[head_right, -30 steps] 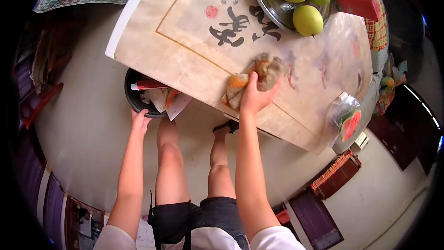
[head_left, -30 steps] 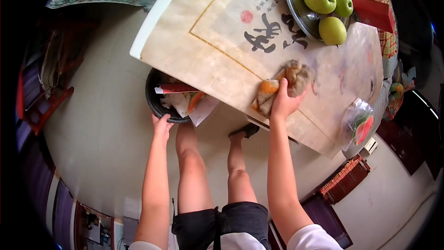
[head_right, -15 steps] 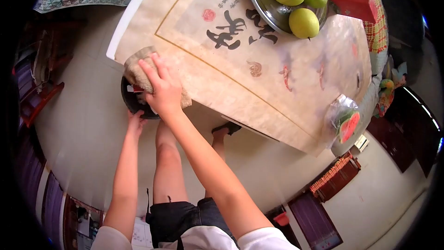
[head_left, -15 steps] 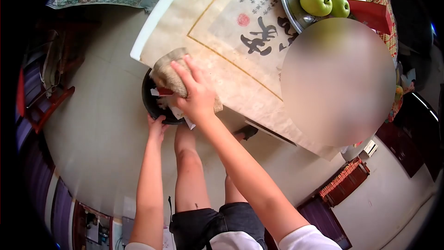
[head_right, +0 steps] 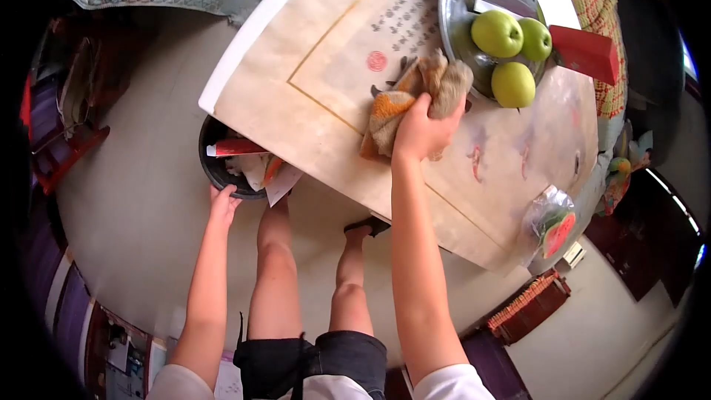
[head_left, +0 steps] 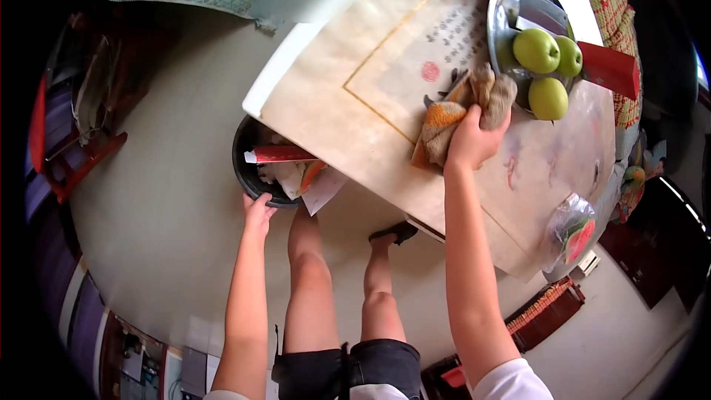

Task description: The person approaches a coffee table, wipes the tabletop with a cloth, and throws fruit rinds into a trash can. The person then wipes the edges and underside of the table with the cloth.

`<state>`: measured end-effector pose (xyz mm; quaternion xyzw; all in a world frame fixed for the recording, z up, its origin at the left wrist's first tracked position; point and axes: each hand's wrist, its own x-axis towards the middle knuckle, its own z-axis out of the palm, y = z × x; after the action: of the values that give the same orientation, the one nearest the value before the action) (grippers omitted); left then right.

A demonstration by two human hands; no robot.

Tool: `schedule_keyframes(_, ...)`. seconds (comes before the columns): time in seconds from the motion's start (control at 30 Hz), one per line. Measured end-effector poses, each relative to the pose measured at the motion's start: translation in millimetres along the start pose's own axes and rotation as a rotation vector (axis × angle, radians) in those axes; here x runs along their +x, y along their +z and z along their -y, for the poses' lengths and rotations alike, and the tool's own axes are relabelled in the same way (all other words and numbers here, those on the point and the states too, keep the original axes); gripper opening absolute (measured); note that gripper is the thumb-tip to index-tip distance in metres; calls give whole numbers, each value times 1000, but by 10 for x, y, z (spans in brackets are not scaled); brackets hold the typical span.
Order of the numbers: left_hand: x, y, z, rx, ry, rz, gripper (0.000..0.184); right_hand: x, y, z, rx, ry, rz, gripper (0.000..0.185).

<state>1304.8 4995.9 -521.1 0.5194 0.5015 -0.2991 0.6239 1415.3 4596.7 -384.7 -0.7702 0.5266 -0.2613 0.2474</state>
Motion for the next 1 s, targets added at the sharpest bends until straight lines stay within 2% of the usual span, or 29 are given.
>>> schedule_keyframes(0.07,68,-57,21,-15,-33,-7,61,-55,163,107,-41,-84,25,50)
schedule_keyframes(0.2,285,-14,47,8,-21,15,60,-496,312,522,156,-369,272,47)
schedule_keyframes(0.33,612,96,163,129,-76,-29,61,-1319,410,882,292,-570,640,50)
schedule_keyframes(0.37,617,146,151,84,10,65,58,-1505,333,976,270,-500,801,56)
schedule_keyframes(0.43,702,229,147,7,135,223,56,-1717,307,923,253,-686,966,63)
schedule_keyframes(0.53,963,228,234,29,113,235,55,-1937,257,749,354,-850,1115,64)
schedule_keyframes(0.6,1226,191,309,96,47,185,55,-2054,118,503,359,-841,1154,64)
schedule_keyframes(0.67,1439,102,425,144,13,125,55,-1993,-90,321,372,-805,1167,57)
schedule_keyframes(0.73,1580,39,516,179,-9,74,54,-1962,-281,135,497,-567,1023,48)
schedule_keyframes(0.77,1642,6,549,196,-14,59,54,-1941,-398,62,489,-559,1022,48)
schedule_keyframes(0.83,1756,-23,525,222,-28,37,54,-1880,-618,-64,451,-405,934,43)
schedule_keyframes(1.0,1691,68,319,342,-52,33,51,-1741,-1123,-420,352,-309,958,44)
